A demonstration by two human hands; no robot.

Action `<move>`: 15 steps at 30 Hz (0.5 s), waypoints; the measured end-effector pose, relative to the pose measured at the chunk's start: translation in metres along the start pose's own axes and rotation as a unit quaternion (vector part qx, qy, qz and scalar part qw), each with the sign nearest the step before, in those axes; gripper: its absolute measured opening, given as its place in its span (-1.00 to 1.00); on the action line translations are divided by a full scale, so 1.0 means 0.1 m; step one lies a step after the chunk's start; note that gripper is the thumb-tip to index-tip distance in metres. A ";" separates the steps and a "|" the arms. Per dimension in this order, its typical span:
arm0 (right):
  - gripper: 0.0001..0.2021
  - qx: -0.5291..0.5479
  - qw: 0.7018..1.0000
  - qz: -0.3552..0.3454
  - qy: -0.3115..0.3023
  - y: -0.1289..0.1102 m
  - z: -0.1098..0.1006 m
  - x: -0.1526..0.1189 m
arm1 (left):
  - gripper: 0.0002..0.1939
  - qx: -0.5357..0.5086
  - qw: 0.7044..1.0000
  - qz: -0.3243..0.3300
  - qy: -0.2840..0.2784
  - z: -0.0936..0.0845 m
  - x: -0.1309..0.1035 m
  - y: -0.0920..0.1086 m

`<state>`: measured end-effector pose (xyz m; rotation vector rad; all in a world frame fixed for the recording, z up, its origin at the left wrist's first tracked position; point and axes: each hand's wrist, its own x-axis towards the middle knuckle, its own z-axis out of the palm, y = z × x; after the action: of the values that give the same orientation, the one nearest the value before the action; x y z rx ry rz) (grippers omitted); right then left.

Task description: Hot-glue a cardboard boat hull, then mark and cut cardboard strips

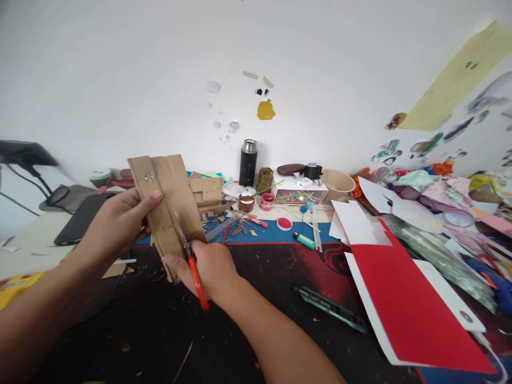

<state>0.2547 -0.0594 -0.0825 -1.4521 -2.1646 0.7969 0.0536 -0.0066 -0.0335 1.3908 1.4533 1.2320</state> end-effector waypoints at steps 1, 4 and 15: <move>-0.62 -0.001 1.000 0.003 0.002 0.00 0.01 0.00 | -0.50 0.001 1.000 -0.002 0.001 0.00 0.00 0.00; -0.62 -0.005 1.000 0.016 0.002 0.01 0.02 0.00 | -0.47 0.003 1.000 -0.008 -0.001 0.00 -0.02 0.02; -0.52 -0.014 1.000 0.010 0.004 -0.06 -0.01 -0.02 | -0.48 -0.041 0.999 -0.018 -0.003 0.02 0.01 -0.06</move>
<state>0.2523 -0.0628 -0.0776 -1.4912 -2.1670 0.7689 0.0545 -0.0052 -0.0394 1.3071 1.4034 1.2499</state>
